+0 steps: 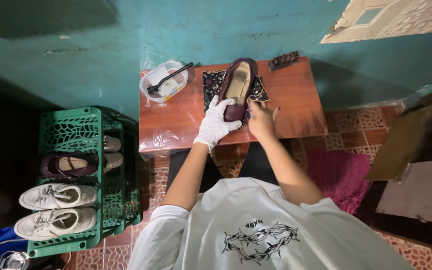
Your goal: The person cleans a maroon high-heeled shoe using a brush and a patterned cloth. They scrub the interior and exterior surfaces of the shoe, then wipe it down with the cloth.
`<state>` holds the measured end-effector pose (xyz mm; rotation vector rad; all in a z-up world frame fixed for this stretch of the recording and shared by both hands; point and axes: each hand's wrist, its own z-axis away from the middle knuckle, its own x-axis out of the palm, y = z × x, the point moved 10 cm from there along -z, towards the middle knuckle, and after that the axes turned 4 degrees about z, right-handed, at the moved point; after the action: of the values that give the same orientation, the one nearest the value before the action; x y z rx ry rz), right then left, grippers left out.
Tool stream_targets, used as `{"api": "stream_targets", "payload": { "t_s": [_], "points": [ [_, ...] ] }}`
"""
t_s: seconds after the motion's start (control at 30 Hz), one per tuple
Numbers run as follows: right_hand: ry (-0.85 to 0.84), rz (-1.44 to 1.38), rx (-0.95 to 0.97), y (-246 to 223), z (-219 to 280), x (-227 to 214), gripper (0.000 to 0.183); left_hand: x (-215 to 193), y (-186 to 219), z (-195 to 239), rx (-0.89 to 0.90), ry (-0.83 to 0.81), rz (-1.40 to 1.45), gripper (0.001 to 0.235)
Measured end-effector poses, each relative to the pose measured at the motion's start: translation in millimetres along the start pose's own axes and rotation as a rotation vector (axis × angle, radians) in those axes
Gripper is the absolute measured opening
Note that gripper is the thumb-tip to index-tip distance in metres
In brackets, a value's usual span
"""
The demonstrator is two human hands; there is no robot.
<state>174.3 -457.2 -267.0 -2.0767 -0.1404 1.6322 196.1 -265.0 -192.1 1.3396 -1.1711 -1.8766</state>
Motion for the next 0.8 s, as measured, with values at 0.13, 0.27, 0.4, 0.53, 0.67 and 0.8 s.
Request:
{"api": "stream_targets", "payload": {
  "t_s": [0.13,0.27,0.4,0.53,0.67,0.8],
  "points": [
    [0.16,-0.806,0.394,43,-8,-13,0.034,-2,30,11,0.005,0.002,-0.088,0.086],
    [0.152,-1.107,0.264,10,-9,-24,0.035,5,25,2,-0.022,0.037,-0.28,0.076],
    [0.141,-0.361,-0.313,-91,2,-81,0.043,-7,2,2,-0.177,-0.039,-0.162,0.075],
    [0.244,-0.446,-0.484,-63,-1,-7,0.049,-17,-5,-2,-0.164,-0.071,-0.012,0.075],
    [0.418,-0.347,-0.451,-47,-5,-5,0.045,-9,-4,-11,-0.152,-0.119,-0.091,0.076],
    [0.511,-0.295,-0.28,-34,-9,-35,0.04,-16,17,-6,-0.177,-0.136,-0.1,0.075]
  ]
}}
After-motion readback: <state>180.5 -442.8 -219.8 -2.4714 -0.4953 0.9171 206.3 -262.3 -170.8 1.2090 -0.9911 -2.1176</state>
